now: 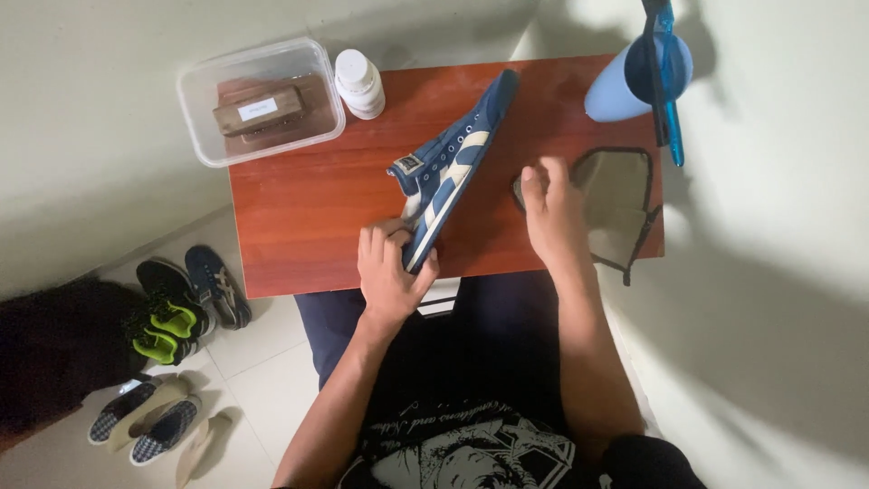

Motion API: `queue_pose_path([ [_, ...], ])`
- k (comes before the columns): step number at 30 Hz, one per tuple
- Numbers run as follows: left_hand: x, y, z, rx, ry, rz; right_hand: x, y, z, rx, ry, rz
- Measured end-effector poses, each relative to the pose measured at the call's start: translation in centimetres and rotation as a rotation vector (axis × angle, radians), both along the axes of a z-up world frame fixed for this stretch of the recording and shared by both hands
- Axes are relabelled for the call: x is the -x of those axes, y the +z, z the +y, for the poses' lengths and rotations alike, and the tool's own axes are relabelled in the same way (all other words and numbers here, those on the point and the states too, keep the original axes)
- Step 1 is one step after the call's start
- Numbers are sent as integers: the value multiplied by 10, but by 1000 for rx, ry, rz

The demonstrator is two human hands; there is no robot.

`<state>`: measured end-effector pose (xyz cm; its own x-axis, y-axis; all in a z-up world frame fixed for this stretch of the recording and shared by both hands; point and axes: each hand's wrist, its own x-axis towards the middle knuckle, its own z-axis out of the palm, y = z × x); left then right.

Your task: Cleaning a blue sneaker using a cloth and a brush while sitting on the floor at a low table.

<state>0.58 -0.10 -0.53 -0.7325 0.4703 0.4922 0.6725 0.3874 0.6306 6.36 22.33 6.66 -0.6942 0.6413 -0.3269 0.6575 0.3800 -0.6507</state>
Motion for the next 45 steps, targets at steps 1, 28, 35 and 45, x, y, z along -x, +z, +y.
queue_pose_path([
  [1,0,0,-1,2,6,-2,1,4,-1,2,6,-2],
  [28,0,16,-1,-57,14,-39,-30,3,16,-205,115,-398],
  [35,-2,18,4,-87,0,3,-48,-48,15,-646,176,-297],
  [45,11,48,1,-233,-61,-35,-34,38,-17,-437,204,614],
])
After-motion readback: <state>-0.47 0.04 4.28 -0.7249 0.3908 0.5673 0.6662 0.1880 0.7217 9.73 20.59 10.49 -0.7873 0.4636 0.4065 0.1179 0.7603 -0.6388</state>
